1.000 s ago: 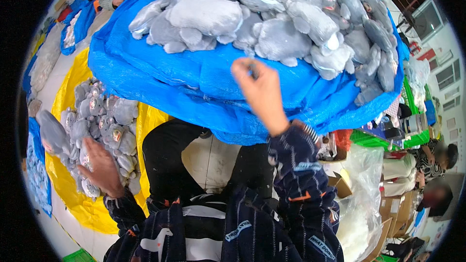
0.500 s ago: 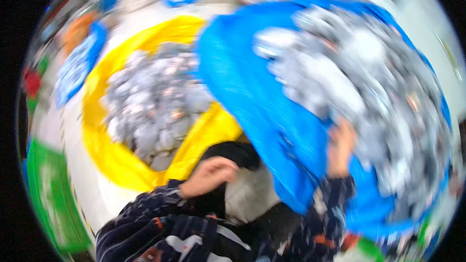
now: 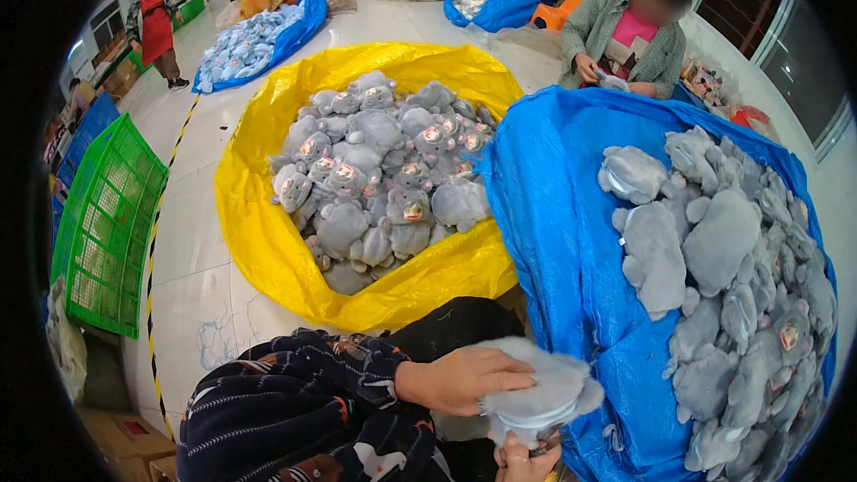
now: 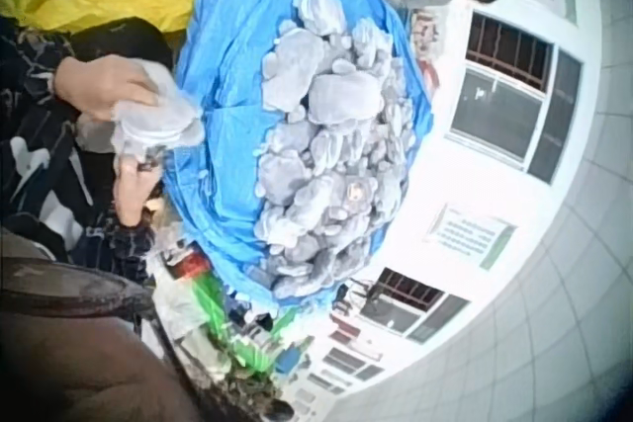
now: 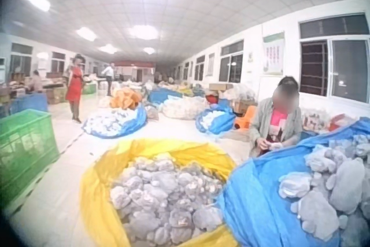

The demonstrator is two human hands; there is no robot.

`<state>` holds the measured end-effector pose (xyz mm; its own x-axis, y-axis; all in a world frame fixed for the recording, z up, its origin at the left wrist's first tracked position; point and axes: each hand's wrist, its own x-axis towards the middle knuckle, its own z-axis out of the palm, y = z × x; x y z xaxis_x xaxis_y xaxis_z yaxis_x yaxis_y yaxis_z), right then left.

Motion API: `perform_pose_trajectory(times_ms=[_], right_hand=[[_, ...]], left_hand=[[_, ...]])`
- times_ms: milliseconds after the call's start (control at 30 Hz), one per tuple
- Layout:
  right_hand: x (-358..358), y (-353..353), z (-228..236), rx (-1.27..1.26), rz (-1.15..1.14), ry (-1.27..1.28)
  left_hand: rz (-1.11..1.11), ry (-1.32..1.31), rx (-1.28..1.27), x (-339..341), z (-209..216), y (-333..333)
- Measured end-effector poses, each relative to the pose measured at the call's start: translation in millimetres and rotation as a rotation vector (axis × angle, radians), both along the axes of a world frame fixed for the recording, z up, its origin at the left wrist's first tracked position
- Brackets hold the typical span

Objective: The person sits on the floor and stuffs white filling into gray bear-shaped plush toys using a small tool. They repeatedly open the toy, insert filling, and close the opening, then place the finished toy into a large blue bag.

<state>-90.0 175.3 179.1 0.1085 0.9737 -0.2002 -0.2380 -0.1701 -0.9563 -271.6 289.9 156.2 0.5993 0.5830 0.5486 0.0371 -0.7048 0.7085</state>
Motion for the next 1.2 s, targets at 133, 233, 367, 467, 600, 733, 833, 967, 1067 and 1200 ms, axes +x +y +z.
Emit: perform_pose_trajectory(times_ms=[133,233,367,467,600,733,833,967,1067,1200], right_hand=[[7.2,2.5,-4.6,0.345,-0.08,-0.611],[-2.6,3.1,-10.2,0.234,-0.295,-0.724],[1.5,-5.2,-59.9,0.038,-0.281,-0.417],[-3.3,-8.4,-58.5,0.066,-0.287,-0.412],[-23.2,-1.9,-53.1,0.03,-0.3,-0.175],[-21.5,-4.3,-65.8,-0.053,-0.285,-0.09],[-19.7,-7.9,-58.7,-0.064,-0.259,-0.215],[-17.4,-11.4,-66.4,-0.029,-0.289,-0.198],[-14.7,-9.6,-68.4,-0.026,-0.305,-0.293],[-10.5,-9.1,-76.2,-0.038,-0.33,-0.313]], left_hand=[[-0.236,-0.144,-0.631,-17.3,-2.4,-6.2],[-0.332,-0.182,-0.724,-21.2,-23.9,-12.5],[-0.269,-0.285,-0.795,-17.1,-37.4,-27.3],[-0.196,-0.245,-0.596,-18.3,-43.5,-23.0],[-0.034,-0.189,-0.594,-19.9,-42.1,-23.5],[0.036,-0.175,-0.704,-23.7,-43.1,-27.7],[-0.046,-0.31,-1.283,-20.7,-38.0,-29.0],[-0.121,-0.396,-1.489,-13.9,-56.7,-22.0],[-0.119,-0.29,-1.41,-15.8,-60.3,-16.5],[-0.063,-0.159,-1.022,-21.8,-56.8,-17.3]])
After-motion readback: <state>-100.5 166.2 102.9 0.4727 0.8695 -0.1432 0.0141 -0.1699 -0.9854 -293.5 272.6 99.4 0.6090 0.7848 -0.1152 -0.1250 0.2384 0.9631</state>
